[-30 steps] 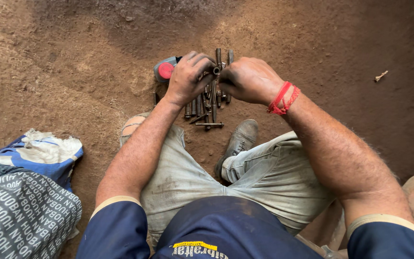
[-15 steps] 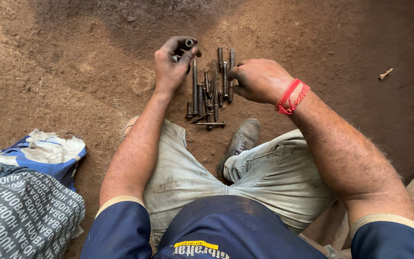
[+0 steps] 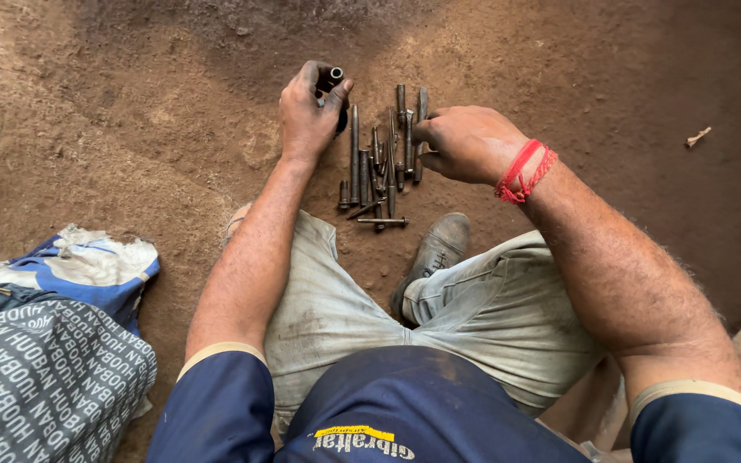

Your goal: The person sits on the ground and pours liquid from a plastic bottle onto a pile of metal rods and bolts. The person then picks up individual metal parts, inserts them into a hollow tube, and places them back on the ground.

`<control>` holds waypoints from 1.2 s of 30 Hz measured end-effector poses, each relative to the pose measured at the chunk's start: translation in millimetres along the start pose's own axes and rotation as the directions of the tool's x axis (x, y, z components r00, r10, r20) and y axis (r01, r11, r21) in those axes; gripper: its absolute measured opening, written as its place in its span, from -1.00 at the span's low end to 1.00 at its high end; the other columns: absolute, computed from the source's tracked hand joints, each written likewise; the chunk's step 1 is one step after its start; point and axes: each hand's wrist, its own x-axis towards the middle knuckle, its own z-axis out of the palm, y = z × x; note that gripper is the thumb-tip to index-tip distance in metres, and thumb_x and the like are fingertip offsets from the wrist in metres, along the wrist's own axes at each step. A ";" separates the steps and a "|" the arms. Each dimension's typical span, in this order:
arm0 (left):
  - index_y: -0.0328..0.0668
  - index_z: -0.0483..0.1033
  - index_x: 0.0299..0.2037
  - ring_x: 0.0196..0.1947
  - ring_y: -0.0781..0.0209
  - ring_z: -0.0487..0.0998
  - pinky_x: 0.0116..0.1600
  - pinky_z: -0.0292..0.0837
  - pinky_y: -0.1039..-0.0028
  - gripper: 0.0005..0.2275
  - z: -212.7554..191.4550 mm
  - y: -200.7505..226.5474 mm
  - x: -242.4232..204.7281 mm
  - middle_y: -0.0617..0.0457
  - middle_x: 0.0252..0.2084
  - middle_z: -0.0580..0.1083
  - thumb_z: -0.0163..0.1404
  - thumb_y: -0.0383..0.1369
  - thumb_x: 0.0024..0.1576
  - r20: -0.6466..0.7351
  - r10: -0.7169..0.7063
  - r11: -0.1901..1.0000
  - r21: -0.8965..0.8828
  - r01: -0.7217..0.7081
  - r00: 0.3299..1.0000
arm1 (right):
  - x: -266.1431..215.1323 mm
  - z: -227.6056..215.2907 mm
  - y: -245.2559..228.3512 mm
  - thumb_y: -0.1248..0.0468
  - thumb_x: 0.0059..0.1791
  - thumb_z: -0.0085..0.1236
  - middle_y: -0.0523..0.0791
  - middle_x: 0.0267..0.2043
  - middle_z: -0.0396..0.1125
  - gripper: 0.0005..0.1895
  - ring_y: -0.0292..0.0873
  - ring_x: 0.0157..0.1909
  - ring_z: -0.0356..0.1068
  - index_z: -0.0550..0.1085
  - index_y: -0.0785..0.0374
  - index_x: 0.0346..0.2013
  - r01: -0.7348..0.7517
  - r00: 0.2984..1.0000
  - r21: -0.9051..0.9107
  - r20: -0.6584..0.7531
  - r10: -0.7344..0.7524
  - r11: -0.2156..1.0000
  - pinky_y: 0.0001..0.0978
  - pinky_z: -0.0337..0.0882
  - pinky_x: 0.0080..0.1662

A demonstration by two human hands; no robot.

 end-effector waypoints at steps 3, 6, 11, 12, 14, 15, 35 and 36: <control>-0.16 0.50 -0.17 -0.22 0.18 0.71 -0.14 0.61 0.29 -0.79 -2.1 2.2 -2.3 0.04 -0.23 0.64 0.23 -0.24 0.20 -0.020 -0.036 0.999 0.016 0.036 0.999 | 18.6 30.2 23.8 0.14 -0.02 0.14 0.04 -0.27 0.50 -0.78 0.16 -0.19 0.51 0.58 0.11 -0.13 -0.123 0.988 -0.001 0.095 0.122 0.992 0.07 0.48 -0.12; -0.18 0.50 -0.12 -0.21 0.03 0.68 -0.17 0.55 0.19 -0.77 -4.8 8.7 -0.5 -0.01 -0.23 0.64 0.21 -0.23 0.22 -0.037 -0.068 0.991 0.116 0.072 0.997 | 57.7 87.7 56.1 0.14 -0.04 0.18 0.07 -0.24 0.51 -0.80 0.18 -0.17 0.51 0.61 0.12 -0.20 -0.086 0.996 0.099 0.022 0.084 0.991 0.03 0.50 -0.08; -0.13 0.50 -0.11 -0.23 -0.09 0.66 -0.18 0.51 0.11 -0.76 -2.3 22.0 4.2 -0.04 -0.24 0.64 0.16 -0.17 0.21 -0.018 -0.204 0.960 0.194 0.203 0.979 | 130.0 214.2 89.2 0.04 -0.05 0.27 0.16 -0.19 0.49 -0.67 0.20 -0.11 0.52 0.60 0.26 -0.25 -0.401 0.916 0.158 0.046 0.399 0.902 0.01 0.52 -0.02; -0.14 0.51 -0.11 -0.22 -0.16 0.65 -0.20 0.49 0.06 -0.75 -1.4 23.6 1.4 -0.07 -0.24 0.64 0.18 -0.17 0.20 -0.039 -0.201 0.951 0.230 0.205 0.979 | 143.2 238.6 86.0 -0.09 -0.06 0.34 0.17 -0.18 0.49 -0.53 0.20 -0.10 0.52 0.59 0.30 -0.25 -0.495 0.868 0.199 0.080 0.490 0.846 -0.01 0.52 -0.01; -0.13 0.54 -0.14 -0.21 -0.17 0.65 -0.18 0.49 0.06 -0.76 -3.8 23.7 5.2 -0.08 -0.24 0.64 0.20 -0.18 0.17 -0.087 -0.174 0.965 0.184 0.187 0.981 | 152.9 282.9 68.7 -0.08 -0.13 0.39 0.15 -0.21 0.48 -0.57 0.23 -0.11 0.50 0.59 0.21 -0.25 -0.546 0.785 0.450 -0.019 0.619 0.706 0.05 0.49 -0.05; -0.12 0.55 -0.16 -0.20 -0.18 0.65 -0.17 0.50 0.06 -0.77 -5.3 24.1 0.3 -0.09 -0.24 0.64 0.20 -0.18 0.16 -0.097 -0.166 0.970 0.162 0.180 0.981 | 153.8 301.9 59.3 -0.07 -0.13 0.39 0.15 -0.22 0.48 -0.57 0.24 -0.11 0.49 0.58 0.23 -0.26 -0.543 0.777 0.458 -0.045 0.628 0.704 0.07 0.48 -0.06; -0.13 0.51 -0.09 -0.21 -0.04 0.69 -0.12 0.52 0.19 -0.79 -5.2 23.5 5.7 -0.02 -0.30 0.64 0.13 -0.22 0.21 -0.177 -0.316 0.944 -0.160 0.289 0.932 | 125.9 111.4 92.7 0.24 -0.08 0.32 0.03 -0.36 0.54 -0.69 -0.09 -0.40 0.56 0.56 0.49 -0.23 -0.502 0.840 0.795 0.355 0.411 0.340 -0.26 0.60 -0.35; -0.11 0.51 -0.08 -0.23 0.01 0.72 -0.10 0.54 0.24 -0.79 -7.8 27.0 5.7 0.01 -0.32 0.65 0.12 -0.22 0.20 -0.152 -0.353 0.921 -0.230 0.315 0.923 | 116.6 75.3 88.2 0.21 -0.07 0.33 -0.02 -0.36 0.54 -0.70 -0.15 -0.41 0.55 0.59 0.43 -0.22 -0.483 0.859 0.753 0.307 0.410 0.447 -0.30 0.60 -0.34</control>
